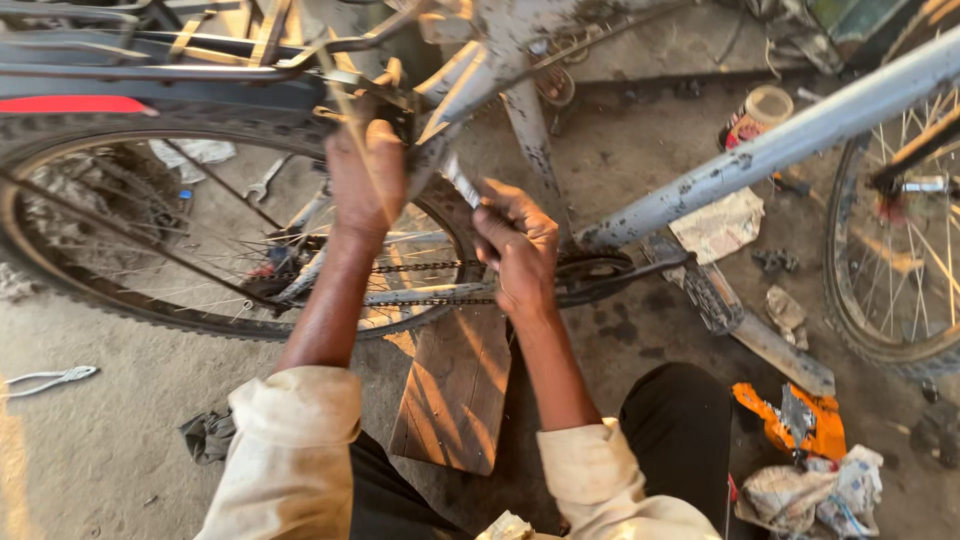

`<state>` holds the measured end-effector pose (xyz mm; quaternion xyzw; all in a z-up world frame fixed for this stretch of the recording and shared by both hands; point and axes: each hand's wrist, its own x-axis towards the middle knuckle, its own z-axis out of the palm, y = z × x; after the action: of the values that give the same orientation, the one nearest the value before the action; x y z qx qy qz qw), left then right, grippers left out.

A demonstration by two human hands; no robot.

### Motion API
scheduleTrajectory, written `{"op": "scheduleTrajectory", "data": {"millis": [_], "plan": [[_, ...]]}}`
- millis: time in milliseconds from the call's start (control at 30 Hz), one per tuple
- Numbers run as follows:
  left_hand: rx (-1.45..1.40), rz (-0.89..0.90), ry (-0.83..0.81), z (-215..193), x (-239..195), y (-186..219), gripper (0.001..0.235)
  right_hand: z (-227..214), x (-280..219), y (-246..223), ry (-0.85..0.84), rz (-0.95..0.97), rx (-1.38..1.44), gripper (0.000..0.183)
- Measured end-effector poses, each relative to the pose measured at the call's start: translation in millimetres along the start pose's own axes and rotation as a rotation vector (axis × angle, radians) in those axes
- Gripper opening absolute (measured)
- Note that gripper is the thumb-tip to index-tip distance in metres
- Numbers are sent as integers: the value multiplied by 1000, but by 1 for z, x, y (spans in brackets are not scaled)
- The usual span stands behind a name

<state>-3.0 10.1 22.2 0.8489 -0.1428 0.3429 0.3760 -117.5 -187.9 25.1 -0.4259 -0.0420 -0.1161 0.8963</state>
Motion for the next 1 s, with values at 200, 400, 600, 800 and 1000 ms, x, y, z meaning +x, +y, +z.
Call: {"op": "scheduleTrajectory", "data": {"millis": [200, 400, 600, 800, 1000], "plan": [[485, 306, -17, 22, -9, -83, 13, -3, -24, 30, -106, 176, 18, 22], [469, 461, 137, 11, -6, -81, 29, -33, -36, 52, -53, 30, -92, 22], [-475, 5, -5, -11, -10, -54, 53, -60, -34, 53, -80, 6, -209, 31], [-731, -128, -256, -32, -22, -40, 73, -80, -21, 62, -53, -254, -239, 32], [-656, -157, -266, -37, -31, -50, 68, -69, 14, 89, -58, -446, -289, 28]]}}
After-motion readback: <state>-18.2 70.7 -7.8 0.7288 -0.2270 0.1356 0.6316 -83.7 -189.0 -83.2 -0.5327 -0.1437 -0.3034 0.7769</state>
